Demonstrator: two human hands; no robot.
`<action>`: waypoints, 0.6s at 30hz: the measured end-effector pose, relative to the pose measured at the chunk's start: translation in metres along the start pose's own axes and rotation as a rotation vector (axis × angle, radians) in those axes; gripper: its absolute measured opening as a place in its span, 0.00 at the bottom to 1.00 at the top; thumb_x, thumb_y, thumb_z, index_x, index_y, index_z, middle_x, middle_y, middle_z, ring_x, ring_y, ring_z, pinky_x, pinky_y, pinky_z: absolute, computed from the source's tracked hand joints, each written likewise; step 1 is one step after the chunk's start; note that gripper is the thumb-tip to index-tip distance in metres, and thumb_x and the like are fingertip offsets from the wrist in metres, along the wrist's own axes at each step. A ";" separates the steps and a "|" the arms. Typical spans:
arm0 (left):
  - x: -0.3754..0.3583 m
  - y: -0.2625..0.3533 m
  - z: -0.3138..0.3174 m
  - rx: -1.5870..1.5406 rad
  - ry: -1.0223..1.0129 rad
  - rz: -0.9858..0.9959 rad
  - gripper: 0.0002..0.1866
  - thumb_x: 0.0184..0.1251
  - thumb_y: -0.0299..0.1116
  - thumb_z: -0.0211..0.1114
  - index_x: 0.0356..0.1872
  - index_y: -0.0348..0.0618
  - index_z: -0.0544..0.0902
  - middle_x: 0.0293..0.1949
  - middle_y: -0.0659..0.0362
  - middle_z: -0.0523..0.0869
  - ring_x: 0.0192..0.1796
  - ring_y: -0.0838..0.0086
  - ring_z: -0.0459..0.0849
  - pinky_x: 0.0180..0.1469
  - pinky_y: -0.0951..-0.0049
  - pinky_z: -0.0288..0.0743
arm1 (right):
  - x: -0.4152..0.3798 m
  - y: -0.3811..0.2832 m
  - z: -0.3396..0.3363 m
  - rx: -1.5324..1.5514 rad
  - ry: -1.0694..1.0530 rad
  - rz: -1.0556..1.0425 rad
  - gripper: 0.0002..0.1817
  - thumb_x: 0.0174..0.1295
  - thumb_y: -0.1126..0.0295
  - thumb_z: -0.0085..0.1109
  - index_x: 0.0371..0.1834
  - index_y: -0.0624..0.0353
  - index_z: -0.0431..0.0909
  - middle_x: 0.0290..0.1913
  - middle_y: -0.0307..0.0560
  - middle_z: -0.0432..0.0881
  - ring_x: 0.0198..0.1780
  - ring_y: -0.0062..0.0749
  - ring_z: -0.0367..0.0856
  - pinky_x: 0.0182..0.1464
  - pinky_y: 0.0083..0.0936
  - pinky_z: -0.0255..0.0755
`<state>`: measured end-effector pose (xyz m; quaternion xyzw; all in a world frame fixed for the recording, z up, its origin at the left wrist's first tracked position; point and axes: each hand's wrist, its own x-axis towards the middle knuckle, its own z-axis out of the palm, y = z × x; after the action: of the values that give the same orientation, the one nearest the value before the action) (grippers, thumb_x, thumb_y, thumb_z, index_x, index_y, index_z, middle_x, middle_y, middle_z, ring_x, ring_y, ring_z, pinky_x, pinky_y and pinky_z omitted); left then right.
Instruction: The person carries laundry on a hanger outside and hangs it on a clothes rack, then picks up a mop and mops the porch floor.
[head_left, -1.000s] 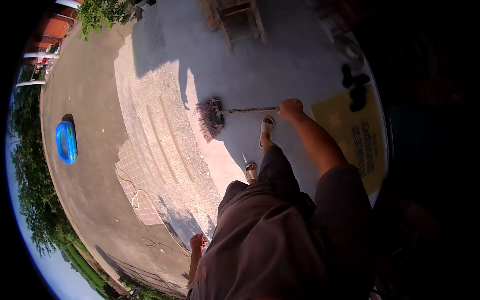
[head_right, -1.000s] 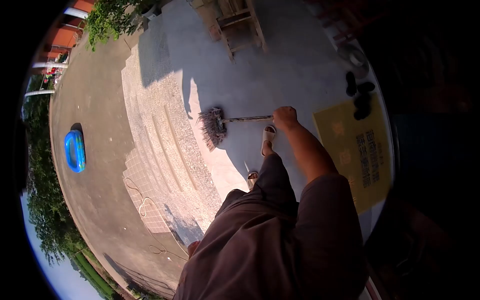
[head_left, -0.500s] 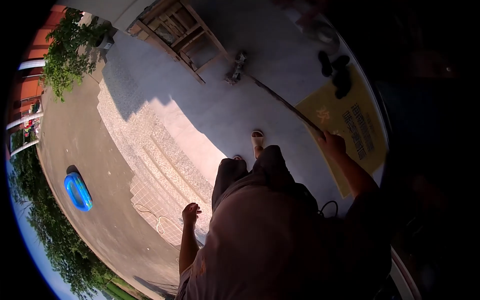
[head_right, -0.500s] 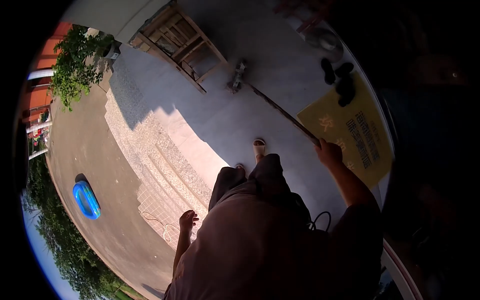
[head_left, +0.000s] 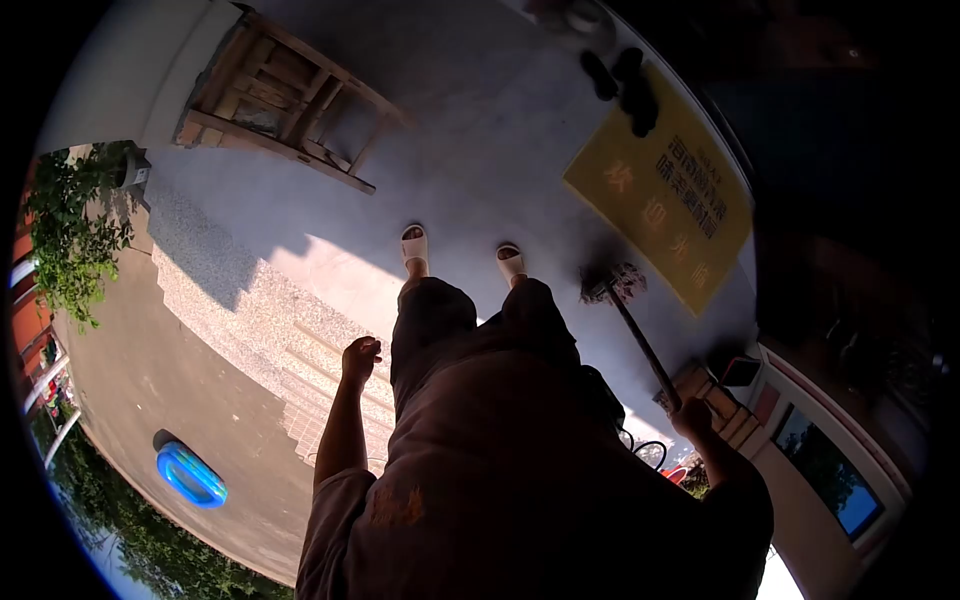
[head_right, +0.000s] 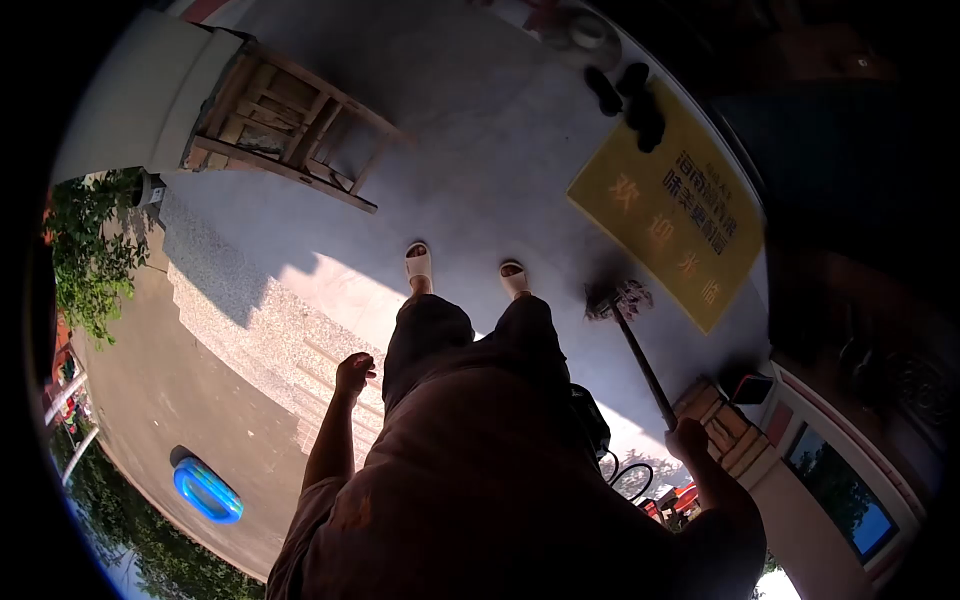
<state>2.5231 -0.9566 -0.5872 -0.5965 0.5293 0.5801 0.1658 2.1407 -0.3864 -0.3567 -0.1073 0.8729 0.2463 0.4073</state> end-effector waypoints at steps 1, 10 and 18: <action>0.009 0.007 -0.019 -0.014 -0.009 0.014 0.14 0.65 0.33 0.64 0.45 0.34 0.81 0.31 0.55 0.85 0.32 0.74 0.85 0.35 0.73 0.82 | 0.013 -0.021 0.001 0.089 -0.135 0.145 0.18 0.51 0.59 0.62 0.29 0.66 0.83 0.33 0.63 0.84 0.40 0.54 0.85 0.43 0.44 0.78; 0.038 -0.027 -0.179 -0.042 0.098 -0.106 0.13 0.66 0.36 0.64 0.44 0.37 0.81 0.32 0.57 0.84 0.30 0.74 0.85 0.28 0.77 0.79 | 0.109 -0.220 -0.069 0.338 -0.358 0.097 0.17 0.56 0.60 0.62 0.27 0.67 0.83 0.20 0.50 0.83 0.19 0.34 0.83 0.29 0.31 0.79; 0.048 -0.015 -0.179 -0.061 0.048 -0.214 0.14 0.66 0.36 0.64 0.48 0.39 0.80 0.33 0.56 0.84 0.31 0.72 0.86 0.24 0.77 0.72 | 0.182 -0.378 -0.173 0.302 0.113 -0.152 0.20 0.57 0.52 0.62 0.28 0.61 0.82 0.28 0.53 0.84 0.36 0.49 0.84 0.44 0.41 0.77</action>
<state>2.6164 -1.1172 -0.5862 -0.6680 0.4484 0.5606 0.1960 2.0559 -0.7965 -0.5310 -0.1242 0.9109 0.0742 0.3865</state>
